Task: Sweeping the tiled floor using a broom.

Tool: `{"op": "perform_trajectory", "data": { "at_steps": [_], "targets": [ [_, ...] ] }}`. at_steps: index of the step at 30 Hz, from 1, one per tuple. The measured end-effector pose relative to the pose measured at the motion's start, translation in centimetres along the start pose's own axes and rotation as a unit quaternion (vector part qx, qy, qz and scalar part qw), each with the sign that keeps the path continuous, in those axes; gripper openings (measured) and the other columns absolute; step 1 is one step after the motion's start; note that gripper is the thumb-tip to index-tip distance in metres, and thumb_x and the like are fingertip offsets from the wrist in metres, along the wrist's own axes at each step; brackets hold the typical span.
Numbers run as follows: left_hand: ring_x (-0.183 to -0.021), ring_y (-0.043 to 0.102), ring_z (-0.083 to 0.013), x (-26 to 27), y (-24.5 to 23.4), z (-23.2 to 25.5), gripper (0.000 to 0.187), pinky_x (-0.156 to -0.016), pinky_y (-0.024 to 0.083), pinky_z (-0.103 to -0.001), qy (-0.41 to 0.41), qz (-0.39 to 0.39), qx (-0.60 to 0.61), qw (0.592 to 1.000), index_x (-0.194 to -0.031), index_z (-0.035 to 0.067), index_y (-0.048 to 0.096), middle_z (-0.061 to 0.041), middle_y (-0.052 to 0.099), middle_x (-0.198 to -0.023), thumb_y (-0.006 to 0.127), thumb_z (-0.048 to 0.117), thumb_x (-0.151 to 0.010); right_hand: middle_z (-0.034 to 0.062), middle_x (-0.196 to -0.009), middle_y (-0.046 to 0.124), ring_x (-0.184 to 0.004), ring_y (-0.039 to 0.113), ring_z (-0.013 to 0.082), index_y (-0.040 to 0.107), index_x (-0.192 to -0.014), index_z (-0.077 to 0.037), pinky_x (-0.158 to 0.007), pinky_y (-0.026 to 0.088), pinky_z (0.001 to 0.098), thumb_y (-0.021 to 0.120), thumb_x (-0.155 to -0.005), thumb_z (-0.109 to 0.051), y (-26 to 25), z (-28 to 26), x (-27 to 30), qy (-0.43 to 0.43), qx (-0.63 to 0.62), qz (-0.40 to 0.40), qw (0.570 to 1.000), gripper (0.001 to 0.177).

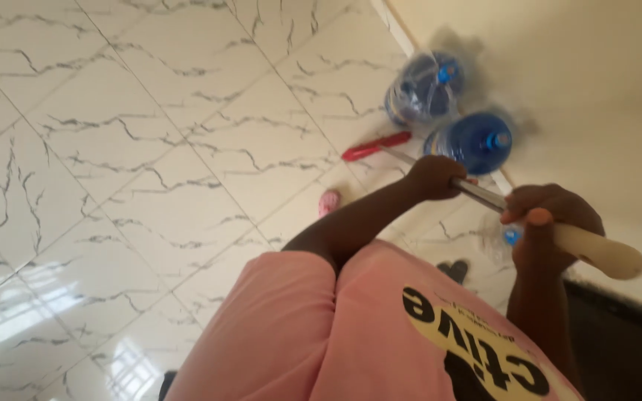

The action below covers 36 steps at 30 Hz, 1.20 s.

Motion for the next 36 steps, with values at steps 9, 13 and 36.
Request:
{"op": "perform_trajectory", "data": {
  "at_steps": [9,13,36],
  "targets": [
    [-0.073,0.071,-0.0335,5.2,-10.0,-19.6,0.024,-0.061,0.053,-0.052,-0.128,-0.009,-0.225,0.966,-0.073,0.018,0.067,-0.007,0.07,-0.072,0.074,0.04,-0.074,0.0131,-0.095,0.068,-0.081,0.067,0.0221,0.069,-0.108,-0.004,-0.078,0.056,0.036,0.068,-0.101,-0.035,7.8,17.7,0.4,0.183,-0.093,-0.065,0.977,0.032],
    [-0.081,0.072,-0.0267,8.8,-18.1,-24.0,0.017,-0.067,0.054,-0.046,-0.224,-0.003,-0.278,0.934,-0.074,0.023,0.071,-0.003,0.073,-0.077,0.08,0.037,-0.073,0.0131,-0.098,0.071,-0.085,0.069,0.0234,0.065,-0.104,-0.005,-0.083,0.056,0.0367,0.063,-0.106,-0.034,17.2,13.1,-4.3,0.052,-0.045,-0.194,0.979,0.029],
    [-0.088,0.072,-0.0303,-3.4,-24.8,-35.9,0.005,-0.077,0.055,-0.046,-0.316,0.131,-0.188,0.92,-0.088,0.022,0.071,-0.005,0.073,-0.086,0.073,0.022,-0.083,0.0027,-0.084,0.064,-0.074,0.059,0.0131,0.058,-0.088,-0.01,-0.067,0.05,0.0287,0.067,-0.1,-0.018,23.7,23.4,-28.3,0.033,-0.258,-0.418,0.87,0.018]
  ]
}}
Point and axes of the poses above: each hand's wrist, its own x-axis away from the middle knuckle, its own y-axis out of the palm, z = x × y, the point moved 9 cm from there along -x, towards the middle knuckle
